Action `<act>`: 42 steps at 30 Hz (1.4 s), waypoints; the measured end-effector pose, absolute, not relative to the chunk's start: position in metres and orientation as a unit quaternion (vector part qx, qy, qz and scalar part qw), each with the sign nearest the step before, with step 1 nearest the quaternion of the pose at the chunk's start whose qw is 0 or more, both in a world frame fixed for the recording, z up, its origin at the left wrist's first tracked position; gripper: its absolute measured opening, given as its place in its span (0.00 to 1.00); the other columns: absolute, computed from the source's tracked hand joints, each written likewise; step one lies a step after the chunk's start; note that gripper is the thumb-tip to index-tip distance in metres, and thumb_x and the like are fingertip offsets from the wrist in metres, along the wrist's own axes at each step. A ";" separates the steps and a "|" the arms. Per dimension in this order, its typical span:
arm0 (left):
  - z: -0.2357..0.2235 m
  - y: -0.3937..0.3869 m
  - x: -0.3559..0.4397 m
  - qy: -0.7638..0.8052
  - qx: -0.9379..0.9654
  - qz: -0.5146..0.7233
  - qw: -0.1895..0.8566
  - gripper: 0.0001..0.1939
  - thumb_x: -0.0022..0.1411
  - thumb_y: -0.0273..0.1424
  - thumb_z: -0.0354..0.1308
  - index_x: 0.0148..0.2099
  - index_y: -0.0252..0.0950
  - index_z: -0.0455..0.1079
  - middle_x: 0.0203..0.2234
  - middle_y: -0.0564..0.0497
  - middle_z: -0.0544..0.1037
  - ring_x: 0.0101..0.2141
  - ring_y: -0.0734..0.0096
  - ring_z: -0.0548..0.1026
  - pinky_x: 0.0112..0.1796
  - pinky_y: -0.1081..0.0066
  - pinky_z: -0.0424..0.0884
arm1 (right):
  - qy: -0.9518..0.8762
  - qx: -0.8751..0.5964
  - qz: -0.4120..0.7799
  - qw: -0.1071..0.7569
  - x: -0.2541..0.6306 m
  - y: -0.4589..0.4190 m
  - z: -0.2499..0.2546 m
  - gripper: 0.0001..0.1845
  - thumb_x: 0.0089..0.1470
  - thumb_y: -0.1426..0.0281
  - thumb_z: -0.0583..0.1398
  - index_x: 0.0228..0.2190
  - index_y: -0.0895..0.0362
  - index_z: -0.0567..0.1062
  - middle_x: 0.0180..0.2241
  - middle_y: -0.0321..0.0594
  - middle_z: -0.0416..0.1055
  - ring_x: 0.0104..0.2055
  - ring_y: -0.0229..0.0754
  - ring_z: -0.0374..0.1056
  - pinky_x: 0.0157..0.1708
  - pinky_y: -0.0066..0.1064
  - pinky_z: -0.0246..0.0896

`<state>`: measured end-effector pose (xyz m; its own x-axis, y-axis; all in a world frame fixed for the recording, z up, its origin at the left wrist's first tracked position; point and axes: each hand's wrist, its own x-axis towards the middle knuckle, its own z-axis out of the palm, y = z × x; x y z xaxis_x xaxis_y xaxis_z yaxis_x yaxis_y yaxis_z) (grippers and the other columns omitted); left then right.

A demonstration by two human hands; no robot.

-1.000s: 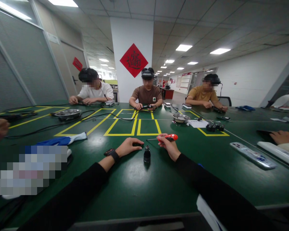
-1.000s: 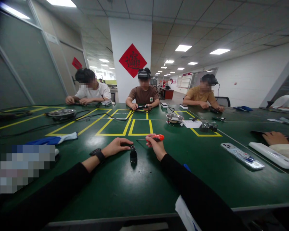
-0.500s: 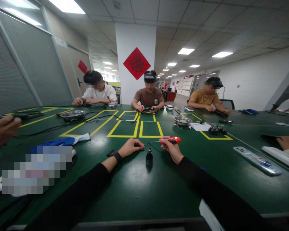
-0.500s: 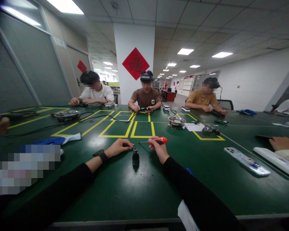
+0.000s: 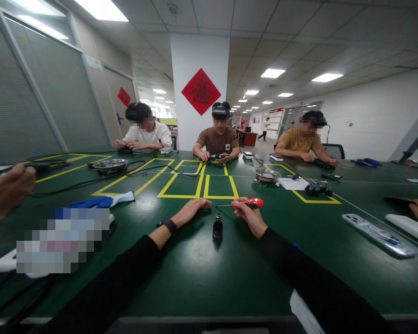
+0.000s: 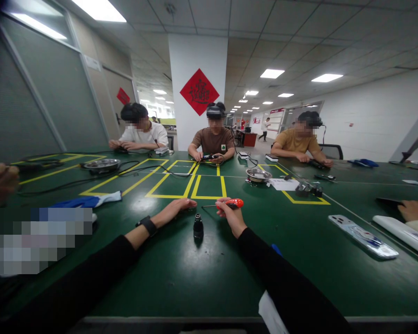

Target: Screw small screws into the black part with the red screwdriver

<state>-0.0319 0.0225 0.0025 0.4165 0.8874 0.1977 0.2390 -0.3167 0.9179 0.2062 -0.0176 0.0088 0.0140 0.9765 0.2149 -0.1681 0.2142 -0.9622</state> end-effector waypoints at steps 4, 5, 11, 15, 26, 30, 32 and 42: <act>-0.002 0.021 -0.022 0.399 0.682 0.393 0.470 0.33 0.62 0.52 0.37 0.55 0.33 0.63 0.55 0.42 0.65 0.55 0.61 0.63 0.56 0.62 0.53 | -0.510 -0.393 0.489 0.588 0.205 -0.016 0.007 0.17 0.41 0.62 0.65 0.35 0.56 0.73 0.33 0.40 0.74 0.29 0.38 0.70 0.26 0.29 0.65; -0.003 0.021 -0.020 0.400 0.682 0.394 0.469 0.34 0.61 0.53 0.36 0.57 0.34 0.62 0.56 0.42 0.63 0.56 0.61 0.61 0.57 0.62 0.52 | -0.508 -0.393 0.494 0.586 0.205 -0.016 0.007 0.18 0.41 0.63 0.65 0.36 0.56 0.73 0.34 0.41 0.74 0.30 0.40 0.71 0.27 0.30 0.66; -0.001 0.022 -0.035 0.411 0.755 0.345 0.376 0.36 0.63 0.51 0.27 0.60 0.35 0.56 0.59 0.44 0.58 0.58 0.62 0.58 0.57 0.63 0.51 | -0.512 -0.381 0.517 0.570 0.205 -0.021 0.011 0.16 0.42 0.63 0.65 0.34 0.57 0.73 0.36 0.43 0.74 0.37 0.43 0.71 0.32 0.31 0.67; 0.004 0.029 -0.069 0.419 0.873 0.165 0.187 0.34 0.60 0.52 0.41 0.62 0.38 0.51 0.62 0.46 0.51 0.61 0.57 0.49 0.59 0.58 0.43 | -0.518 -0.376 0.520 0.566 0.206 -0.022 0.012 0.17 0.41 0.63 0.65 0.33 0.58 0.73 0.36 0.43 0.74 0.37 0.43 0.71 0.33 0.31 0.67; 0.000 0.050 -0.072 0.466 0.871 0.086 0.128 0.44 0.54 0.56 0.46 0.65 0.39 0.40 0.63 0.43 0.48 0.62 0.54 0.45 0.58 0.54 0.44 | -0.521 -0.391 0.509 0.563 0.201 -0.024 0.014 0.15 0.41 0.63 0.65 0.33 0.58 0.73 0.35 0.43 0.74 0.35 0.41 0.71 0.30 0.29 0.66; -0.008 0.047 -0.054 0.495 0.858 0.091 0.102 0.42 0.56 0.57 0.40 0.65 0.38 0.43 0.63 0.42 0.47 0.62 0.55 0.46 0.58 0.54 0.42 | -0.523 -0.391 0.506 0.563 0.201 -0.024 0.013 0.16 0.41 0.63 0.65 0.33 0.58 0.73 0.35 0.43 0.74 0.35 0.41 0.71 0.30 0.29 0.66; -0.012 0.042 -0.046 0.501 0.855 0.111 0.077 0.41 0.56 0.57 0.38 0.64 0.38 0.45 0.63 0.42 0.47 0.62 0.56 0.47 0.58 0.56 0.42 | -0.525 -0.392 0.505 0.562 0.201 -0.024 0.013 0.16 0.41 0.63 0.65 0.32 0.58 0.73 0.35 0.43 0.74 0.35 0.42 0.71 0.30 0.29 0.66; -0.013 0.041 -0.024 0.485 0.855 0.172 0.059 0.44 0.54 0.58 0.41 0.65 0.36 0.44 0.62 0.44 0.51 0.61 0.57 0.50 0.57 0.60 0.47 | -0.527 -0.390 0.503 0.563 0.196 -0.021 0.012 0.15 0.41 0.63 0.65 0.32 0.58 0.73 0.34 0.42 0.74 0.33 0.41 0.71 0.29 0.29 0.66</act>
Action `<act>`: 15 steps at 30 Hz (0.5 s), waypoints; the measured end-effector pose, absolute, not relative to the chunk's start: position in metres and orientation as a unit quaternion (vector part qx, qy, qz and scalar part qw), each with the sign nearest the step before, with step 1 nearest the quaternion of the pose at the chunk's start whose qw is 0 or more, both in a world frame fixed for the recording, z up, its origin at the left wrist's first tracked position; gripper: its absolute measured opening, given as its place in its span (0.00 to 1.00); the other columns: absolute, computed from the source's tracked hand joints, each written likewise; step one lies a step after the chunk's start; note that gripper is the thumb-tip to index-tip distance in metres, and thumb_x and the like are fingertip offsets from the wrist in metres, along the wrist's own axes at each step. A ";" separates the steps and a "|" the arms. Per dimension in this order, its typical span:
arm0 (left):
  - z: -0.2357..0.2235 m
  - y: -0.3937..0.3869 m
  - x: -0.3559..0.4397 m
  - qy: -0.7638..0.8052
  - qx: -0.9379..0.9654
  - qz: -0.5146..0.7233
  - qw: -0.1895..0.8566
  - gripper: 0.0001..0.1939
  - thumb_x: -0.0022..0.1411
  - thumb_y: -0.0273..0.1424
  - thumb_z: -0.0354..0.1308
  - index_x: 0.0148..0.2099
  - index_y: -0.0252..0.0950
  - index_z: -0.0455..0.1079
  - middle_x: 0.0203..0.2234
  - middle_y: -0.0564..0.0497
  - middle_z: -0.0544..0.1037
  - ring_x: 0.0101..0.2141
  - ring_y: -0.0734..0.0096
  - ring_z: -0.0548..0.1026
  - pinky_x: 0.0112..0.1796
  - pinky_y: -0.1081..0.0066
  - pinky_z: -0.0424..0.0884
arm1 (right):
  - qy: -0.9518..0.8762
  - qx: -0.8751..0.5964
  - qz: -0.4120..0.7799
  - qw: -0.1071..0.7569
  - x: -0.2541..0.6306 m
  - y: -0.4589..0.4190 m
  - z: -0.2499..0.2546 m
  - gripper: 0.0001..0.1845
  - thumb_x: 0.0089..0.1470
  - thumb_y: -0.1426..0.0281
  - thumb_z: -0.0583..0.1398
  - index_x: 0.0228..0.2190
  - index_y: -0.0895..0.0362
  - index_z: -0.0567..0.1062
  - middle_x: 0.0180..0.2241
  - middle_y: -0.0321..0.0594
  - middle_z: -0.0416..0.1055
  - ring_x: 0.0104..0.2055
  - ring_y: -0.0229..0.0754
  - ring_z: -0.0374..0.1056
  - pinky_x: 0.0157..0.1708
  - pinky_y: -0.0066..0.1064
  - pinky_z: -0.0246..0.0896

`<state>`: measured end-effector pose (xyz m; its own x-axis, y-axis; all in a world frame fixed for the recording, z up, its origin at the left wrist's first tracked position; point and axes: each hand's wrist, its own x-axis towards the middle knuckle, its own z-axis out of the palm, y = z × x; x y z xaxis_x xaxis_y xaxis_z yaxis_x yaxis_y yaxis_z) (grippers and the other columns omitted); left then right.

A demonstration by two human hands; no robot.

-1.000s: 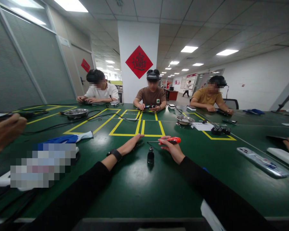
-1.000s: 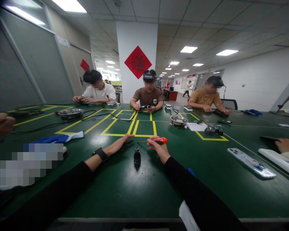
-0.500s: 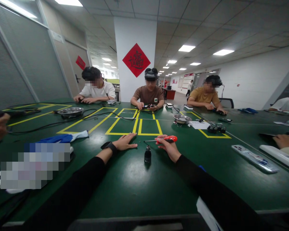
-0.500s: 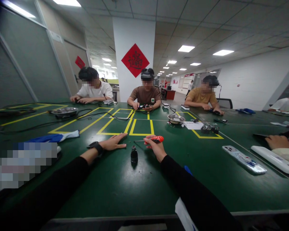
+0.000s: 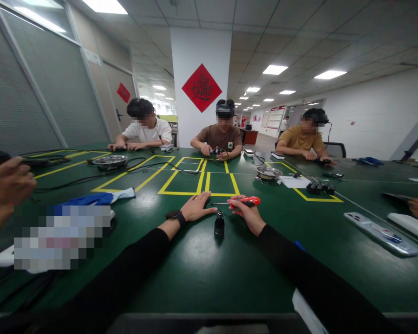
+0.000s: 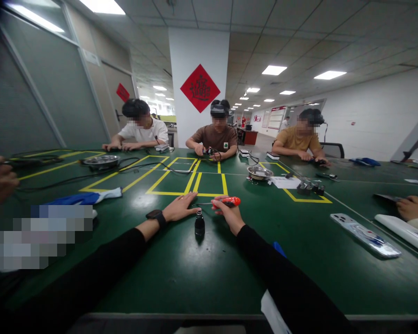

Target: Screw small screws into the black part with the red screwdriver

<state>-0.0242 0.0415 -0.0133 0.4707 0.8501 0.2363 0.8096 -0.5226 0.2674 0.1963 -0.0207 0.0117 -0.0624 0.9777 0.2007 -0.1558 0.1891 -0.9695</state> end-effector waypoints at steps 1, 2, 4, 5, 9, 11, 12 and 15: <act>-0.013 0.044 -0.021 0.482 0.857 0.172 0.059 0.44 0.54 0.58 0.42 0.64 0.36 0.45 0.62 0.43 0.52 0.61 0.57 0.50 0.57 0.60 0.47 | -0.526 -0.391 0.501 0.565 0.196 -0.020 0.011 0.15 0.41 0.63 0.65 0.32 0.58 0.73 0.34 0.42 0.74 0.33 0.41 0.71 0.29 0.29 0.66; -0.013 0.046 -0.018 0.480 0.858 0.172 0.060 0.44 0.53 0.59 0.43 0.64 0.36 0.45 0.61 0.43 0.53 0.60 0.57 0.51 0.57 0.60 0.47 | -0.525 -0.392 0.499 0.568 0.195 -0.020 0.011 0.15 0.41 0.63 0.65 0.32 0.58 0.73 0.34 0.42 0.74 0.33 0.41 0.71 0.29 0.29 0.66; -0.012 0.050 -0.013 0.476 0.859 0.176 0.064 0.45 0.53 0.59 0.44 0.64 0.35 0.46 0.61 0.42 0.54 0.60 0.56 0.53 0.57 0.60 0.47 | -0.519 -0.390 0.499 0.574 0.195 -0.020 0.010 0.15 0.41 0.63 0.65 0.32 0.58 0.73 0.35 0.43 0.74 0.33 0.41 0.71 0.29 0.30 0.66; -0.012 0.050 -0.013 0.472 0.860 0.182 0.068 0.45 0.52 0.58 0.45 0.64 0.34 0.47 0.61 0.41 0.55 0.60 0.56 0.53 0.57 0.60 0.48 | -0.515 -0.388 0.501 0.577 0.196 -0.019 0.010 0.15 0.41 0.63 0.65 0.32 0.58 0.73 0.35 0.43 0.74 0.33 0.41 0.71 0.29 0.30 0.66; -0.011 0.050 -0.023 0.474 0.838 0.253 0.098 0.40 0.56 0.55 0.45 0.63 0.34 0.50 0.59 0.42 0.58 0.58 0.58 0.57 0.56 0.64 0.52 | -0.502 -0.378 0.516 0.582 0.199 -0.019 0.008 0.14 0.42 0.64 0.64 0.32 0.57 0.73 0.36 0.43 0.74 0.33 0.40 0.71 0.30 0.30 0.66; -0.012 0.049 -0.033 0.501 0.808 0.285 0.122 0.33 0.60 0.52 0.40 0.59 0.35 0.57 0.56 0.43 0.64 0.55 0.60 0.63 0.53 0.65 0.57 | -0.504 -0.371 0.519 0.582 0.199 -0.019 0.007 0.14 0.42 0.64 0.64 0.32 0.57 0.73 0.37 0.43 0.74 0.36 0.41 0.71 0.33 0.31 0.67; -0.012 0.049 -0.037 0.516 0.795 0.290 0.130 0.31 0.61 0.50 0.39 0.56 0.35 0.62 0.53 0.44 0.68 0.52 0.60 0.66 0.52 0.65 0.60 | -0.507 -0.368 0.518 0.582 0.199 -0.019 0.007 0.14 0.42 0.65 0.65 0.32 0.57 0.73 0.38 0.43 0.74 0.37 0.42 0.71 0.35 0.31 0.67; -0.015 0.051 -0.043 0.551 0.777 0.282 0.111 0.26 0.61 0.49 0.41 0.47 0.36 0.69 0.45 0.45 0.73 0.46 0.61 0.70 0.47 0.66 0.64 | -0.519 -0.365 0.511 0.581 0.198 -0.019 0.007 0.14 0.40 0.67 0.66 0.32 0.57 0.73 0.40 0.42 0.74 0.41 0.43 0.71 0.41 0.34 0.66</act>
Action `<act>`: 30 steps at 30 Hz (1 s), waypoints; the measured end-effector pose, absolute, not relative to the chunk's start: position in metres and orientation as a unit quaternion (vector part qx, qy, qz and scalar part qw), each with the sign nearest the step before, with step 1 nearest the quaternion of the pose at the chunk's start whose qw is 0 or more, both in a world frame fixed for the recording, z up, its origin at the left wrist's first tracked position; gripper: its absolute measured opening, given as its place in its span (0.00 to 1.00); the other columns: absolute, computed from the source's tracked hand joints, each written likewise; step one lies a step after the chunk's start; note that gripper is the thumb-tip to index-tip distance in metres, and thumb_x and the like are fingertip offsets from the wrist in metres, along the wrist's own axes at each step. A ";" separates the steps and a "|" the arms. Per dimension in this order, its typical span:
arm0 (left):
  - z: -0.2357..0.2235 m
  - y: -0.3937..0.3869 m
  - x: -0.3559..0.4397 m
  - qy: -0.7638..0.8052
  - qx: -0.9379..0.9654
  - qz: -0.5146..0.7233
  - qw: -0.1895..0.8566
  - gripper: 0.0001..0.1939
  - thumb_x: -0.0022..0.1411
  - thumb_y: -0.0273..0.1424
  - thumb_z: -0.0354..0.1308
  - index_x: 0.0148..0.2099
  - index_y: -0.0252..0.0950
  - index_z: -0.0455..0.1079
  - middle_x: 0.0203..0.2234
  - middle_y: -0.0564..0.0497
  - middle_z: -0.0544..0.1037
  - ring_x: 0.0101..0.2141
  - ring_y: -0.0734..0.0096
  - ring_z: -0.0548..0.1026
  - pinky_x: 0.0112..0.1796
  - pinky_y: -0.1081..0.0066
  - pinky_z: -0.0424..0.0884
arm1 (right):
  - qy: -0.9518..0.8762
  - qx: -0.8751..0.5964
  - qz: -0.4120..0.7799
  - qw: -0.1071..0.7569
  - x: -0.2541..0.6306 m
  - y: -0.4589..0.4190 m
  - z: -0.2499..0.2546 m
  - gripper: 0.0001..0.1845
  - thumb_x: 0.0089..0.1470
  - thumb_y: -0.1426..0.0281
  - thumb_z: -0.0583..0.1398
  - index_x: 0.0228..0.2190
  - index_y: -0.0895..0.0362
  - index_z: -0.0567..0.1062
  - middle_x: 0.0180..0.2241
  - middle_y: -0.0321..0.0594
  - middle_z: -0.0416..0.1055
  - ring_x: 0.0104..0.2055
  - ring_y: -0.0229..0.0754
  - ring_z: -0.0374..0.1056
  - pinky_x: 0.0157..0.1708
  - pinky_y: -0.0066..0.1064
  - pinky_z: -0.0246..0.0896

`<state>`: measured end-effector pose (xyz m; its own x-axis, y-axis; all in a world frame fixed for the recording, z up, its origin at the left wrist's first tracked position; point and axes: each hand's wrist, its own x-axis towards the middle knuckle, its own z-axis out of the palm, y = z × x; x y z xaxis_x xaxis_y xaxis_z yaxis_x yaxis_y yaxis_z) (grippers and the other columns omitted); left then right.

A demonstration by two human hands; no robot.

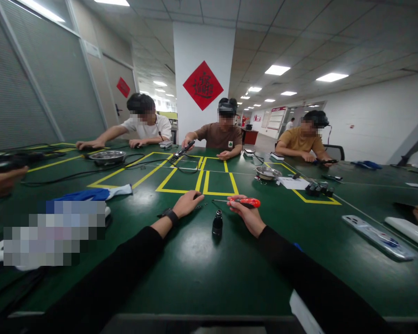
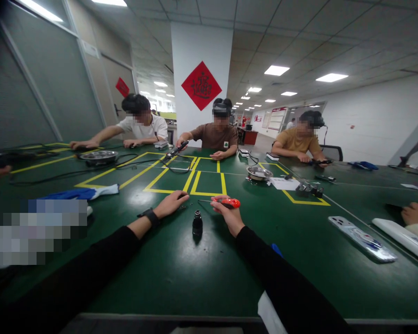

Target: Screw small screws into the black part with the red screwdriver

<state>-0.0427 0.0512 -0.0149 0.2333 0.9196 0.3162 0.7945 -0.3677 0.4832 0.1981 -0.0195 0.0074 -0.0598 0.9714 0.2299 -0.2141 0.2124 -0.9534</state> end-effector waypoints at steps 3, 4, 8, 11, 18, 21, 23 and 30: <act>-0.017 0.053 -0.039 0.574 0.772 0.267 0.055 0.26 0.57 0.51 0.46 0.47 0.36 0.68 0.45 0.45 0.72 0.47 0.58 0.69 0.47 0.65 0.63 | -0.523 -0.364 0.507 0.581 0.197 -0.019 0.007 0.16 0.39 0.67 0.66 0.33 0.58 0.73 0.40 0.42 0.73 0.42 0.44 0.70 0.43 0.36 0.65; -0.018 0.053 -0.037 0.578 0.772 0.261 0.043 0.27 0.56 0.52 0.46 0.47 0.37 0.68 0.45 0.44 0.71 0.47 0.57 0.68 0.47 0.64 0.63 | -0.524 -0.362 0.507 0.581 0.197 -0.019 0.007 0.16 0.39 0.67 0.66 0.33 0.58 0.73 0.40 0.42 0.73 0.42 0.45 0.70 0.44 0.36 0.65; -0.018 0.052 -0.033 0.584 0.773 0.246 0.031 0.29 0.56 0.53 0.46 0.49 0.37 0.66 0.47 0.44 0.70 0.48 0.55 0.67 0.48 0.61 0.61 | -0.537 -0.355 0.508 0.573 0.195 -0.021 0.008 0.14 0.41 0.66 0.65 0.33 0.58 0.73 0.40 0.42 0.73 0.41 0.44 0.71 0.43 0.37 0.66; -0.017 0.052 -0.035 0.583 0.777 0.237 0.039 0.28 0.55 0.53 0.47 0.50 0.38 0.65 0.48 0.44 0.69 0.49 0.55 0.66 0.49 0.60 0.60 | -0.556 -0.358 0.496 0.563 0.194 -0.024 0.010 0.15 0.40 0.66 0.65 0.33 0.58 0.73 0.40 0.42 0.73 0.41 0.45 0.70 0.43 0.37 0.66; -0.017 0.056 -0.041 0.571 0.787 0.225 0.055 0.24 0.55 0.47 0.51 0.50 0.39 0.66 0.50 0.45 0.68 0.51 0.56 0.65 0.50 0.59 0.60 | -0.590 -0.345 0.490 0.542 0.193 -0.026 0.011 0.14 0.42 0.66 0.65 0.33 0.57 0.73 0.42 0.43 0.72 0.42 0.44 0.70 0.42 0.37 0.66; -0.017 0.056 -0.043 0.558 0.794 0.233 0.066 0.21 0.55 0.43 0.53 0.49 0.41 0.67 0.50 0.48 0.69 0.51 0.57 0.65 0.51 0.60 0.60 | -0.602 -0.344 0.482 0.536 0.193 -0.027 0.012 0.13 0.43 0.66 0.64 0.33 0.57 0.73 0.42 0.43 0.72 0.41 0.43 0.70 0.42 0.36 0.66; -0.017 0.056 -0.045 0.550 0.797 0.239 0.073 0.19 0.54 0.41 0.54 0.48 0.42 0.69 0.49 0.49 0.70 0.51 0.58 0.65 0.51 0.60 0.60 | -0.607 -0.345 0.476 0.535 0.193 -0.028 0.013 0.13 0.42 0.66 0.64 0.33 0.57 0.74 0.42 0.42 0.72 0.41 0.43 0.70 0.41 0.35 0.66; -0.012 0.053 -0.042 0.501 0.810 0.281 0.114 0.15 0.54 0.37 0.53 0.44 0.43 0.73 0.47 0.52 0.72 0.49 0.62 0.67 0.52 0.63 0.60 | -0.571 -0.333 0.500 0.560 0.194 -0.028 0.013 0.14 0.42 0.66 0.64 0.33 0.58 0.73 0.41 0.43 0.73 0.41 0.43 0.71 0.40 0.33 0.66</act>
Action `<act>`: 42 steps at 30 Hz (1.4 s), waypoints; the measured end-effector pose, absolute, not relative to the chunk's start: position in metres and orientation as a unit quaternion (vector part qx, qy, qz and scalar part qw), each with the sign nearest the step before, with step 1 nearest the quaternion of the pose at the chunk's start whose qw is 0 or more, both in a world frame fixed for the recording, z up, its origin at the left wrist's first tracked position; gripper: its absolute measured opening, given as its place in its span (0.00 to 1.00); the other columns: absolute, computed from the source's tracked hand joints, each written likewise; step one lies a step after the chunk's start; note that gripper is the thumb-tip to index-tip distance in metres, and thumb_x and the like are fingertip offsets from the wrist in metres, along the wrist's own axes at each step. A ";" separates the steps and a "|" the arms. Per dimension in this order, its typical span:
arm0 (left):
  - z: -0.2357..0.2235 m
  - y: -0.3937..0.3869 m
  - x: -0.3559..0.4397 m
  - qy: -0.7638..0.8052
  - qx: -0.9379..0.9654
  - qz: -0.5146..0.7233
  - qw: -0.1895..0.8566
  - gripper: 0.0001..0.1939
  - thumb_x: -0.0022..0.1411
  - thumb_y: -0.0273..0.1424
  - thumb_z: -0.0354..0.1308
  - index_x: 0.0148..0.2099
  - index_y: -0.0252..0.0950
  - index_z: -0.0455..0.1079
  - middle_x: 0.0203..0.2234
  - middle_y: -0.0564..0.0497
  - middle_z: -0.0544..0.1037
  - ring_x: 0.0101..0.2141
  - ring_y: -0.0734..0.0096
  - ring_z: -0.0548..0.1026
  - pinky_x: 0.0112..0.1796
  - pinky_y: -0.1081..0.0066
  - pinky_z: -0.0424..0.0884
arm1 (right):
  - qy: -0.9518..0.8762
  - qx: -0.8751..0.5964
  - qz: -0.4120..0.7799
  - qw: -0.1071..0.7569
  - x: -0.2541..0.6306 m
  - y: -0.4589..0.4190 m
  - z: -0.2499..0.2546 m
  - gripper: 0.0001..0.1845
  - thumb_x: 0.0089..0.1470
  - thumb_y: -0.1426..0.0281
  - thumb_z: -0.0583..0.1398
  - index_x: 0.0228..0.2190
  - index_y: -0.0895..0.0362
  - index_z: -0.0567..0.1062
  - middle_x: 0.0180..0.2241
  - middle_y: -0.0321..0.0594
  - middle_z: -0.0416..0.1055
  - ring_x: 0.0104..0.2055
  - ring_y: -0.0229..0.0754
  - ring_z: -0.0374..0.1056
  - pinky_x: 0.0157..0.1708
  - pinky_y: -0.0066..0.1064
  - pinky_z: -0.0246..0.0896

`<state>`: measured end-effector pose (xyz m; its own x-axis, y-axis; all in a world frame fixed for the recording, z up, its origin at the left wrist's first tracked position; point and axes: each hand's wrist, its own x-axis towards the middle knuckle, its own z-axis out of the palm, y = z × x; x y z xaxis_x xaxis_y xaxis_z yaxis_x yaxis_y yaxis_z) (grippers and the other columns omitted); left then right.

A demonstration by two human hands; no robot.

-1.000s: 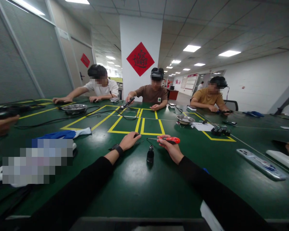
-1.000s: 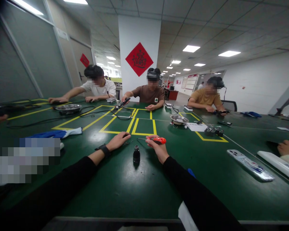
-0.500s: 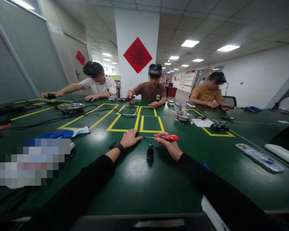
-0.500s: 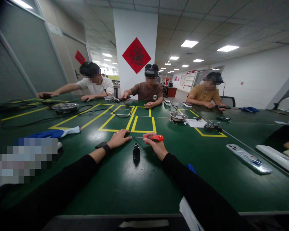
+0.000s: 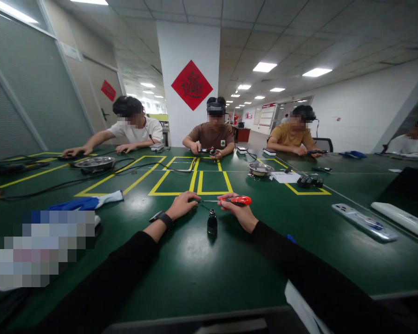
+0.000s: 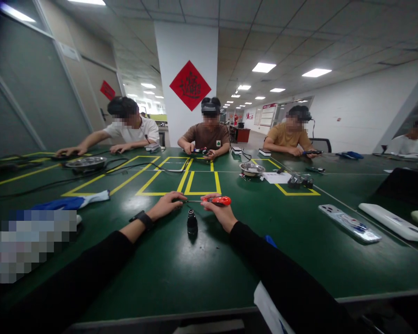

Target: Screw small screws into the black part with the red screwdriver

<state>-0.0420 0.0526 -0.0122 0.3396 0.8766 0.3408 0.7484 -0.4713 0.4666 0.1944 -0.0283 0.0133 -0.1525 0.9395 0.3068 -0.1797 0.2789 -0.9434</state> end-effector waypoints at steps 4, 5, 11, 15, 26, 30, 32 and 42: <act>-0.005 0.044 -0.037 0.464 0.815 0.326 0.119 0.16 0.51 0.41 0.57 0.41 0.42 0.74 0.45 0.50 0.74 0.48 0.61 0.69 0.52 0.62 0.61 | -0.560 -0.325 0.515 0.562 0.195 -0.028 0.014 0.15 0.42 0.66 0.64 0.34 0.57 0.72 0.42 0.43 0.72 0.42 0.44 0.71 0.41 0.34 0.66; -0.003 0.042 -0.036 0.459 0.811 0.338 0.127 0.17 0.51 0.43 0.57 0.40 0.41 0.75 0.43 0.50 0.75 0.46 0.61 0.70 0.51 0.62 0.62 | -0.560 -0.323 0.516 0.562 0.195 -0.029 0.014 0.15 0.42 0.66 0.64 0.34 0.57 0.72 0.42 0.43 0.72 0.42 0.44 0.71 0.41 0.35 0.66; -0.002 0.042 -0.035 0.479 0.780 0.364 0.171 0.16 0.51 0.44 0.57 0.33 0.38 0.76 0.30 0.51 0.80 0.34 0.63 0.75 0.39 0.67 0.68 | -0.583 -0.309 0.493 0.567 0.191 -0.033 0.017 0.14 0.44 0.64 0.63 0.33 0.57 0.72 0.40 0.42 0.72 0.40 0.43 0.71 0.40 0.35 0.67; -0.003 0.044 -0.039 0.505 0.753 0.392 0.152 0.16 0.52 0.44 0.57 0.31 0.37 0.75 0.27 0.50 0.79 0.31 0.64 0.75 0.37 0.68 0.68 | -0.648 -0.315 0.407 0.561 0.192 -0.033 0.016 0.11 0.48 0.64 0.61 0.34 0.56 0.72 0.41 0.42 0.71 0.41 0.43 0.70 0.41 0.37 0.66; 0.022 0.019 -0.008 0.486 0.705 0.512 0.066 0.18 0.64 0.39 0.42 0.31 0.36 0.68 0.30 0.49 0.74 0.35 0.66 0.71 0.38 0.68 0.65 | -0.889 -0.313 0.094 0.321 0.198 -0.004 0.012 0.09 0.51 0.73 0.58 0.37 0.55 0.71 0.43 0.43 0.67 0.45 0.44 0.65 0.44 0.35 0.59; 0.025 -0.011 -0.002 0.432 0.689 0.581 0.037 0.18 0.66 0.38 0.36 0.32 0.37 0.62 0.32 0.47 0.70 0.37 0.67 0.69 0.40 0.68 0.65 | -0.892 -0.340 0.038 0.295 0.196 -0.006 0.012 0.13 0.49 0.78 0.57 0.38 0.54 0.71 0.46 0.42 0.66 0.47 0.44 0.65 0.45 0.33 0.58; 0.025 -0.028 -0.001 0.392 0.692 0.606 0.035 0.16 0.66 0.38 0.37 0.33 0.37 0.61 0.35 0.46 0.68 0.40 0.67 0.68 0.43 0.67 0.65 | -0.902 -0.331 0.022 0.277 0.195 -0.007 0.011 0.12 0.51 0.78 0.56 0.37 0.54 0.72 0.46 0.41 0.66 0.47 0.43 0.64 0.45 0.32 0.58; 0.023 -0.033 0.004 0.415 0.694 0.563 0.169 0.18 0.67 0.39 0.37 0.28 0.37 0.59 0.22 0.54 0.64 0.26 0.73 0.65 0.29 0.73 0.62 | -0.895 -0.339 0.049 0.286 0.196 -0.011 0.014 0.14 0.54 0.78 0.53 0.36 0.52 0.74 0.40 0.40 0.71 0.45 0.43 0.65 0.44 0.32 0.57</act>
